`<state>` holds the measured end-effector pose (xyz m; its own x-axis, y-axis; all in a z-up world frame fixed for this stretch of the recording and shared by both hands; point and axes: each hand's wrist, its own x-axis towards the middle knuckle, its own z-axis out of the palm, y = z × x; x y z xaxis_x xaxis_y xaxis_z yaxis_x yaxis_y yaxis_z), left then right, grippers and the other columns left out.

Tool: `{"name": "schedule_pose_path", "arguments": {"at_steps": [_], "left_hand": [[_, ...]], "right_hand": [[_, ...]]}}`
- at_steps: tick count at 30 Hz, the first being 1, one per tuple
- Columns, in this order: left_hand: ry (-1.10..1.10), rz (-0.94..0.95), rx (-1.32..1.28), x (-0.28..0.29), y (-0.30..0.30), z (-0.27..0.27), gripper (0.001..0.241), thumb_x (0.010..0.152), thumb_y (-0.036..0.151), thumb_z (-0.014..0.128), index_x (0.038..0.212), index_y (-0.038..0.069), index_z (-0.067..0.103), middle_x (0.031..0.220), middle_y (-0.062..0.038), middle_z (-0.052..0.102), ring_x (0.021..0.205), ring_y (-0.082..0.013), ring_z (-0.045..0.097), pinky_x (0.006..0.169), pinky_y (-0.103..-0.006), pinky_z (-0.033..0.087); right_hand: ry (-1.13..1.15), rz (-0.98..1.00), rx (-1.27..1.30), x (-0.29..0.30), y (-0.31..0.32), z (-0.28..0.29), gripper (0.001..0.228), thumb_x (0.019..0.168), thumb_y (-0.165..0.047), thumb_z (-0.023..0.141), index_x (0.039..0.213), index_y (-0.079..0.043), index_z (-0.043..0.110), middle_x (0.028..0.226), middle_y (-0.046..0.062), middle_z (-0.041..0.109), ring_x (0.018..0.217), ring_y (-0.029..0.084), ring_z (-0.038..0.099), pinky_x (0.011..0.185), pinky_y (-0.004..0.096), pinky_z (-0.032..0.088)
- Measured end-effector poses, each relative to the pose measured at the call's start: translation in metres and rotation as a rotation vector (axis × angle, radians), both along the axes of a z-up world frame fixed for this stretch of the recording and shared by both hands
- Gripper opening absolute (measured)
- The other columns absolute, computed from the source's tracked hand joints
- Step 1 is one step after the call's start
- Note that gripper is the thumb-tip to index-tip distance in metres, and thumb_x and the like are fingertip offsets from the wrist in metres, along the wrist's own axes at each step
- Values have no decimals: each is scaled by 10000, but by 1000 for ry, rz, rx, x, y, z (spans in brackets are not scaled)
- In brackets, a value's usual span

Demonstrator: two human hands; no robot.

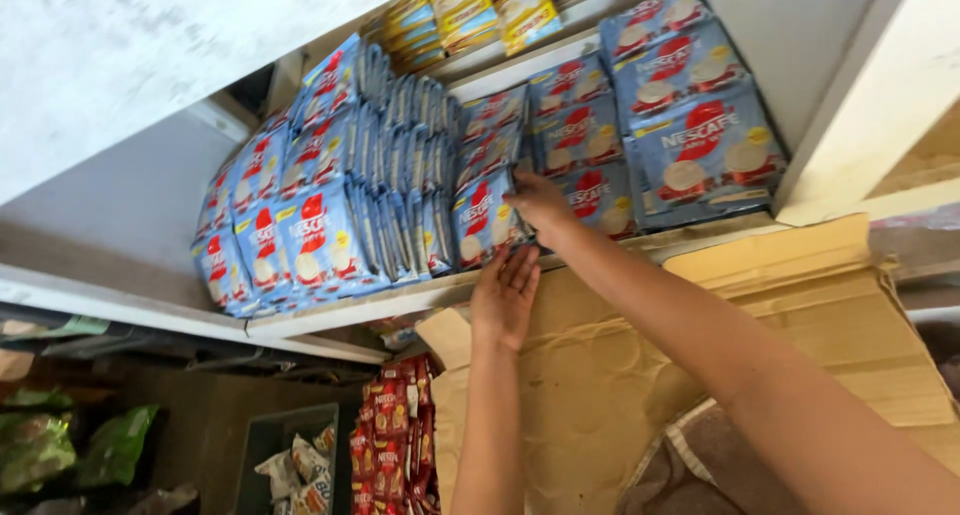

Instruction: The person stocks coffee packets onto a retail shelf by hand, taking them from a supply and placing them in rows, then aligning them until the shelf is organized.

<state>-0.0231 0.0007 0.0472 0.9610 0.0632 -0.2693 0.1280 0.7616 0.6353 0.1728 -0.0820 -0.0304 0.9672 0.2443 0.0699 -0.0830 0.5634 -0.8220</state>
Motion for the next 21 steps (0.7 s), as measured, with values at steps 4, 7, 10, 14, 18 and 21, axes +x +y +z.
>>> {"name": "schedule_pose_path", "arguments": {"at_steps": [4,7,10,14,18,21], "left_hand": [[111,29,-63,14,8,-12,422,957,329,610,1253,29,578,1262,-162,676,1200,-291,644,1048,-435,494],[22,-35,-285,34,29,-58,461,1021,372,632,1259,-14,551,1213,-164,604,1113,-316,578,1042,-513,470],[-47,-15,-388,45,20,-44,458,1031,375,647,1256,-10,538,1163,-149,536,1051,-318,520,1043,-561,435],[83,129,-414,55,1,-9,438,979,317,603,1250,-22,545,1243,-174,564,1166,-353,543,1091,-561,427],[51,80,-404,65,-4,-2,415,958,278,609,1269,7,566,1312,-158,578,1235,-360,540,1122,-579,417],[47,35,-405,64,-10,8,479,935,296,611,1318,15,557,1364,-172,586,1266,-371,534,1111,-584,396]], "right_hand": [[119,-70,-50,6,-4,6,540,855,31,722,1376,-6,585,1144,135,722,971,226,694,830,367,558],[183,-124,-226,-4,-10,31,654,836,35,740,1447,-23,514,1218,165,711,997,245,698,816,383,568],[231,-80,-292,-7,-19,52,693,820,50,733,1460,-42,482,1197,197,705,979,290,703,771,426,580],[288,50,-205,16,-24,24,544,869,24,686,1391,-25,539,1132,165,710,966,285,713,735,439,595],[298,142,-214,15,-34,24,429,914,-29,674,1339,-2,618,1106,133,719,947,249,722,724,411,625],[334,114,-302,-20,-46,61,494,915,-21,669,1390,-78,546,1123,133,690,945,244,691,712,402,599]]}}
